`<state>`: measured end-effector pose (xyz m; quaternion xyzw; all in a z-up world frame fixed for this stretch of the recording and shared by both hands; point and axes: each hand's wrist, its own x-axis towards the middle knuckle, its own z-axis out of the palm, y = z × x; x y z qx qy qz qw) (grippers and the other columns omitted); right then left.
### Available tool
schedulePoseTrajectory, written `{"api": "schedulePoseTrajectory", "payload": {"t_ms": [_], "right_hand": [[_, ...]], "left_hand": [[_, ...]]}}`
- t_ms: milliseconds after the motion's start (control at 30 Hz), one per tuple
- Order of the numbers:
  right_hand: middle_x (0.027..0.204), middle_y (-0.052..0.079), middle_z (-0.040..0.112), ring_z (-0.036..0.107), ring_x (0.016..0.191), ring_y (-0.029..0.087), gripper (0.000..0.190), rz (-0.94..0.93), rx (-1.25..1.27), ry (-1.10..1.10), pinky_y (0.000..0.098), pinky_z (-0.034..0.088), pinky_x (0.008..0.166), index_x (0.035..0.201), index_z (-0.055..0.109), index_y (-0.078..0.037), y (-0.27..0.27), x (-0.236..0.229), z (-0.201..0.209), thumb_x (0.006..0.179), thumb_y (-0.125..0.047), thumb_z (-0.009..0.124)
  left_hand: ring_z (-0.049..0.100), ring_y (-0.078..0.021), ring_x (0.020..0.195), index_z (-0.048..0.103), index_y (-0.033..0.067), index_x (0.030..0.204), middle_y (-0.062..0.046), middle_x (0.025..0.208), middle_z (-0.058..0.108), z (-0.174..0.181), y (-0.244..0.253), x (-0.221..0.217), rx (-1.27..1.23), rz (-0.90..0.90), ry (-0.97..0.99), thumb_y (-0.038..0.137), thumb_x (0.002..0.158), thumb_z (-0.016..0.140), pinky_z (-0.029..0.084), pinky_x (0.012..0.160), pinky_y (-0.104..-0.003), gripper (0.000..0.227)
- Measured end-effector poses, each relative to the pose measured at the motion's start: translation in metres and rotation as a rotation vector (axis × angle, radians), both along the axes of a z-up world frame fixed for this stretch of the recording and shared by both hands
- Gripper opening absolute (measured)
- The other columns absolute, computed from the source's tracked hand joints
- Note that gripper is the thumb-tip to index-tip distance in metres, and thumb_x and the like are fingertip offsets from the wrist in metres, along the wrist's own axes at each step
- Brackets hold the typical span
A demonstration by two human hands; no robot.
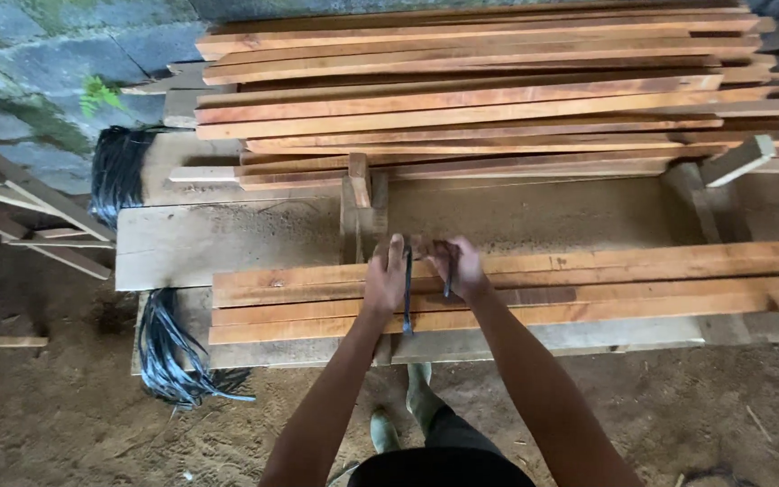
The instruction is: Bundling wooden planks together using flexible black straps by tying them by hand.
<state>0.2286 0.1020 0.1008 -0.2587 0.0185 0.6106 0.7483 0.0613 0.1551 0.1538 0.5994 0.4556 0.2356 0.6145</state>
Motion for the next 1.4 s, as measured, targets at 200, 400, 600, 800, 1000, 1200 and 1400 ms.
{"api": "schedulePoseTrajectory", "payload": {"t_ms": [200, 400, 600, 800, 1000, 1200, 1400], "right_hand": [[0.096, 0.001, 0.043, 0.045, 0.097, 0.006, 0.032, 0.099, 0.207, 0.149, 0.0159, 0.038, 0.090, 0.103, 0.051, 0.012, -0.020, 0.003, 0.030, 0.112, -0.002, 0.023], [0.121, 0.027, 0.067, 0.066, 0.105, 0.042, 0.025, -0.083, 0.332, 0.330, 0.0470, 0.055, 0.086, 0.115, 0.065, 0.004, 0.000, 0.005, -0.062, 0.096, -0.003, 0.050], [0.085, 0.017, 0.059, 0.062, 0.077, 0.028, 0.009, 0.043, 0.140, -0.316, 0.0399, 0.051, 0.073, 0.104, 0.061, 0.004, -0.001, 0.010, -0.034, 0.098, 0.008, 0.056], [0.084, 0.009, 0.060, 0.071, 0.084, 0.030, 0.022, 0.044, 0.136, -0.322, 0.0375, 0.052, 0.071, 0.105, 0.050, -0.010, -0.004, 0.005, -0.019, 0.099, 0.009, 0.058], [0.087, 0.012, 0.071, 0.069, 0.083, 0.023, 0.008, 0.097, 0.023, -0.516, 0.0400, 0.051, 0.074, 0.104, 0.054, -0.005, -0.006, -0.002, 0.007, 0.103, -0.001, 0.060], [0.097, 0.018, 0.074, 0.073, 0.092, 0.029, 0.017, 0.056, -0.021, -0.498, 0.0424, 0.058, 0.084, 0.108, 0.066, 0.001, -0.006, -0.010, 0.016, 0.093, 0.005, 0.071], [0.083, 0.009, 0.069, 0.066, 0.078, 0.017, 0.009, 0.026, -0.091, -0.533, 0.0348, 0.056, 0.081, 0.091, 0.072, -0.002, -0.006, -0.010, 0.014, 0.087, 0.001, 0.081]], "left_hand": [[0.068, -0.0361, 0.101, 0.068, -0.0013, 0.120, -0.024, 0.103, 0.069, 0.076, -0.003, 0.003, 0.023, 0.009, -0.061, 0.028, 0.106, 0.041, 0.051, 0.094, -0.057, 0.041], [0.071, -0.0332, 0.103, 0.066, -0.0052, 0.119, -0.023, 0.107, 0.071, 0.029, -0.002, 0.002, 0.123, -0.050, -0.102, -0.005, 0.104, 0.047, 0.063, 0.088, -0.046, 0.024], [0.074, -0.0300, 0.092, 0.065, -0.0022, 0.116, -0.027, 0.106, 0.072, 0.003, 0.006, 0.006, 0.046, 0.027, -0.138, 0.001, 0.099, 0.061, 0.063, 0.082, -0.043, 0.018], [0.073, -0.0255, 0.090, 0.058, -0.0030, 0.125, -0.024, 0.107, 0.075, -0.002, 0.009, -0.001, 0.007, 0.002, -0.165, 0.011, 0.097, 0.072, 0.059, 0.083, -0.041, 0.035], [0.075, -0.0230, 0.090, 0.069, 0.0012, 0.121, -0.018, 0.102, 0.077, 0.006, 0.009, 0.001, 0.067, -0.020, -0.046, 0.014, 0.102, 0.066, 0.058, 0.079, -0.042, 0.024], [0.070, -0.0207, 0.084, 0.067, -0.0011, 0.123, -0.018, 0.100, 0.074, 0.007, 0.004, -0.003, 0.078, -0.015, -0.046, 0.015, 0.104, 0.064, 0.057, 0.076, -0.041, 0.025], [0.072, -0.0253, 0.100, 0.062, 0.0033, 0.124, -0.018, 0.115, 0.069, 0.017, 0.002, -0.002, -0.023, -0.128, 0.025, 0.020, 0.105, 0.062, 0.062, 0.082, -0.042, 0.025]]}}
